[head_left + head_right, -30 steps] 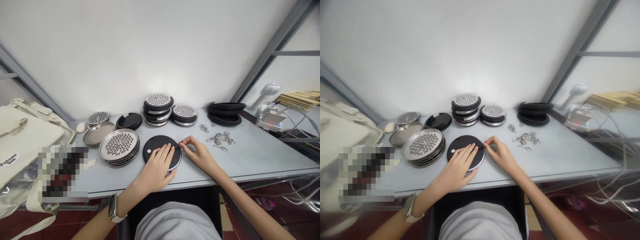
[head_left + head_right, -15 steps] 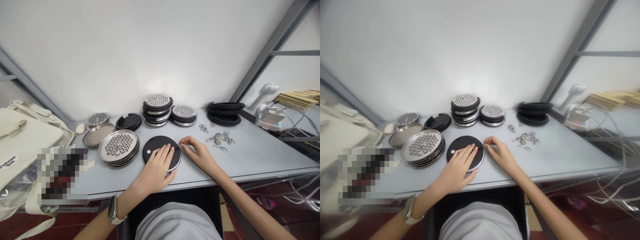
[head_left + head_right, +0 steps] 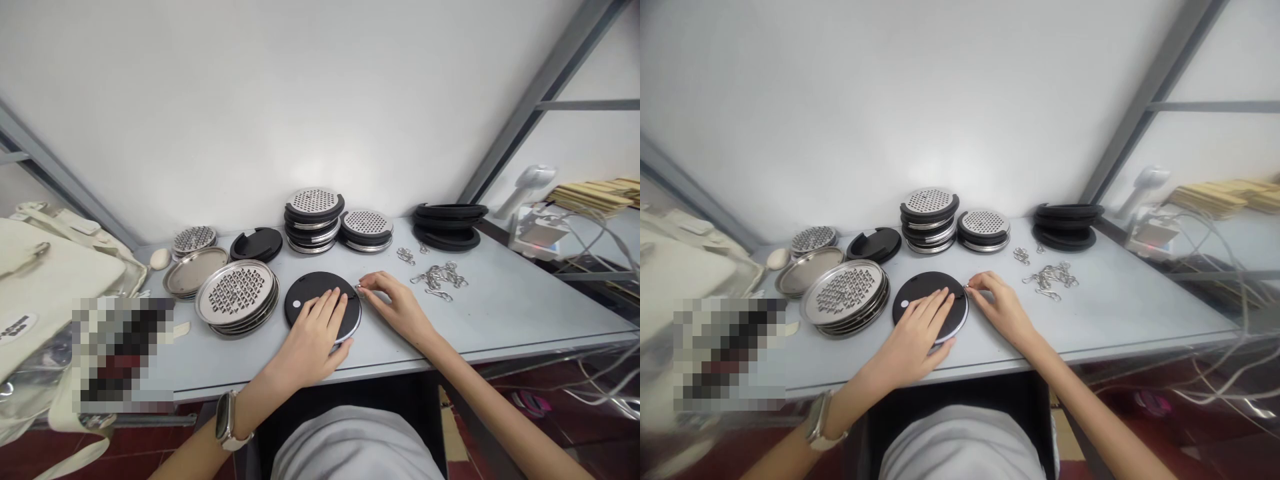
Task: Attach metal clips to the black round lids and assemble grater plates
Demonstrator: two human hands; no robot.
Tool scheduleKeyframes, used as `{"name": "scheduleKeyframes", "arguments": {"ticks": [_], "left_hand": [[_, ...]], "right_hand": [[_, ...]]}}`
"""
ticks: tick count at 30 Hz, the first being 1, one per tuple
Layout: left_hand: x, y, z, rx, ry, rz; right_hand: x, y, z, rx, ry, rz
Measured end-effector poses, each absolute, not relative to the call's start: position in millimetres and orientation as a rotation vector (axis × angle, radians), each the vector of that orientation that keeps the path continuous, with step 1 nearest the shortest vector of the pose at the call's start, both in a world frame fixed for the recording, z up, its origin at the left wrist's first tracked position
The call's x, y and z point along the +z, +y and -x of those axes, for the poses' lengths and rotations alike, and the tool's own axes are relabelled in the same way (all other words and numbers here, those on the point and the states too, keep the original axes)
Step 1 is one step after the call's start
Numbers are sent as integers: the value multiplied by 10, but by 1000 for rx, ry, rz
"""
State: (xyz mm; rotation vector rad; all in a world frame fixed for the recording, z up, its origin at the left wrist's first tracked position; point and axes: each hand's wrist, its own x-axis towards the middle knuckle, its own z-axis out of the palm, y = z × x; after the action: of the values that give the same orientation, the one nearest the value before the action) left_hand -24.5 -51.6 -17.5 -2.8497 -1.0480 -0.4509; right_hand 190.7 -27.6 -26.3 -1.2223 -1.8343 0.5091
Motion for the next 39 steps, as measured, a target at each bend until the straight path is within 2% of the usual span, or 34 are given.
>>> {"name": "scheduleKeyframes", "arguments": {"ticks": [8, 16, 39], "left_hand": [[-179, -510, 246, -464, -1032, 2847], [-165, -510, 240, -450, -1041, 2863], [-142, -525, 236, -444, -1074, 2867]], "right_hand": [[-229, -301, -1854, 579, -1911, 1258], [-261, -244, -1782, 443, -1977, 1300], [-189, -161, -1771, 647, -1995, 1274]]}}
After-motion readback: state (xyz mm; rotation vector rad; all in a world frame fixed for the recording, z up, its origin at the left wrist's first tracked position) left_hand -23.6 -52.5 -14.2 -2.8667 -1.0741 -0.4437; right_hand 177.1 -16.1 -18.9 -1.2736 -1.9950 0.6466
